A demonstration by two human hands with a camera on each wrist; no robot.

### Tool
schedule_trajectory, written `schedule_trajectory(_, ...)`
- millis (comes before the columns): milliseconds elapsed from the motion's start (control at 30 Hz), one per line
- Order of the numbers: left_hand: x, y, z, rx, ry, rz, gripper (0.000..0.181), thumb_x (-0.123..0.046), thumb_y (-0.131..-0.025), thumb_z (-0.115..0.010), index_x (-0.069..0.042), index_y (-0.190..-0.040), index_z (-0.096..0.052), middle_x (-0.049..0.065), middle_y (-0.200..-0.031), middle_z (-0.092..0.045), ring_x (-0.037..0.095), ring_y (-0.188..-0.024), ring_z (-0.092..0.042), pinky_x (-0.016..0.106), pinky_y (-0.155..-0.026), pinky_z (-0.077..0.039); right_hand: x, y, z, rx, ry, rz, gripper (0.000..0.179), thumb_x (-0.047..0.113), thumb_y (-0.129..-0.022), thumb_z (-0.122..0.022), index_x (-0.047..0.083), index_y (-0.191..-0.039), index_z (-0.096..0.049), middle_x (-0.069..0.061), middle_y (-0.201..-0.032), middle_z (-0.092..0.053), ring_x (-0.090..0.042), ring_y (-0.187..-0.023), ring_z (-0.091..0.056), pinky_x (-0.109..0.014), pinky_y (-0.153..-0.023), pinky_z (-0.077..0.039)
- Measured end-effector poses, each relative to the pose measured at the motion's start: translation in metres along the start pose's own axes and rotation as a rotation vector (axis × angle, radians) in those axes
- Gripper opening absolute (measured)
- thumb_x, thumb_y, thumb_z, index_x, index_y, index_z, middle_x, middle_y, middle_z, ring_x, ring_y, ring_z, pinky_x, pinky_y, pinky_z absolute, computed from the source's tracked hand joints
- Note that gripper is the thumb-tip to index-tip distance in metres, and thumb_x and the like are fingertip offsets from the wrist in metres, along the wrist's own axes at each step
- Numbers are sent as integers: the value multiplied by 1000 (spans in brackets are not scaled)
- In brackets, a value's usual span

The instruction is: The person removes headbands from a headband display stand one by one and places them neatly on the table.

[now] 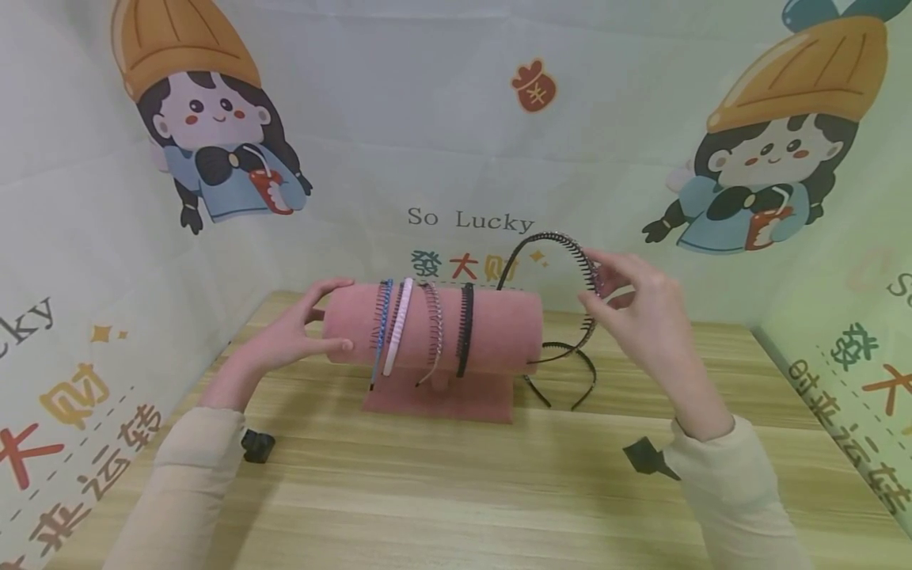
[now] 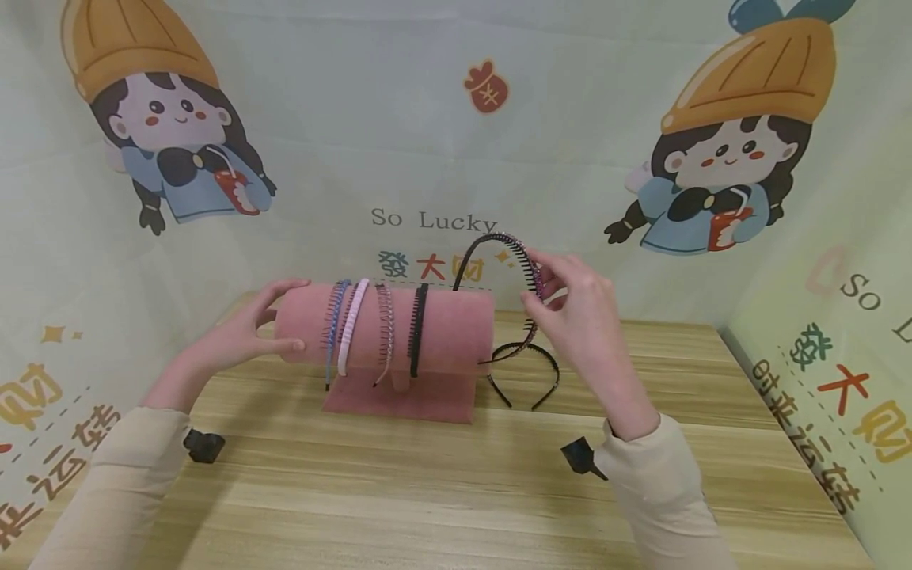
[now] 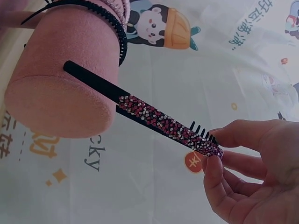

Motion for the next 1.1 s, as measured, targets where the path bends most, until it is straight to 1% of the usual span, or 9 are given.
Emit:
schedule_trajectory(100,0,0,-1,1,2,3,90,-29,-86,-78,-32,-155,-20,5,-159,-27,40,-131,-46,51,-94,-48,0,0,2,-6,2,5,46,0,-85,-72,6,-130,-64,-14,-92,-67,6,-78,-55,-2,-67,-46)
schedule_trajectory(200,0,0,-1,0,-1,4,90,-30,-86,-77,-32,-155,-19,6,-158,-28,39,-131,-46,51,-94,-48,0,1,3,-5,-5,4,45,0,-86,-72,5,-130,-64,-15,-92,-68,11,-76,-53,-2,-67,-46)
schedule_trajectory(333,0,1,0,-5,-9,-6,89,-29,-87,-77,-30,-155,-20,7,-159,-27,40,-131,-46,52,-95,-48,-1,1,5,-18,-12,6,45,0,-86,-71,5,-130,-64,-16,-92,-68,12,-76,-53,-2,-67,-46)
schedule_trajectory(467,-1,0,0,-9,-6,-18,88,-26,-87,-77,-28,-155,-21,7,-158,-27,40,-130,-48,49,-93,-49,-1,2,8,-33,-14,12,44,0,-86,-71,5,-129,-65,-16,-91,-69,13,-75,-53,-1,-67,-46)
schedule_trajectory(633,-2,0,-1,-9,6,-9,89,-27,-86,-77,-29,-155,-21,6,-158,-28,40,-130,-47,45,-90,-50,-2,2,12,-50,-26,4,43,0,-86,-71,5,-129,-65,-17,-91,-69,15,-75,-52,-1,-67,-46)
schedule_trajectory(733,-1,-1,0,-9,6,-11,88,-27,-87,-77,-28,-155,-21,6,-159,-27,40,-130,-47,46,-91,-50,-1,2,16,-66,-37,15,43,-1,-86,-71,6,-128,-66,-17,-90,-69,15,-75,-53,-1,-67,-46)
schedule_trajectory(800,-1,-1,0,-11,5,-12,88,-26,-87,-77,-29,-154,-21,5,-159,-27,40,-130,-47,47,-91,-50,0,2,17,-60,-37,30,42,-1,-86,-71,6,-126,-67,-17,-89,-69,15,-75,-53,-1,-67,-46)
schedule_trajectory(1000,1,-1,0,-6,6,-2,89,-29,-86,-77,-31,-155,-21,5,-158,-29,39,-130,-47,47,-92,-49,-2,3,17,10,-22,46,41,1,-86,-73,8,-127,-68,-13,-90,-68,13,-77,-53,-1,-69,-46)
schedule_trajectory(1100,1,-1,-1,-4,9,0,89,-29,-87,-77,-31,-155,-20,5,-158,-29,39,-131,-47,49,-94,-49,-3,4,17,24,-21,53,42,3,-87,-73,10,-127,-67,-12,-90,-68,12,-78,-54,-1,-70,-46)
Point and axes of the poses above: each hand's wrist, its own y-axis away from the middle knuckle, its own z-axis out of the back of the hand, x = y × z, the point moved 4 cm from there along -y, towards the middle knuckle
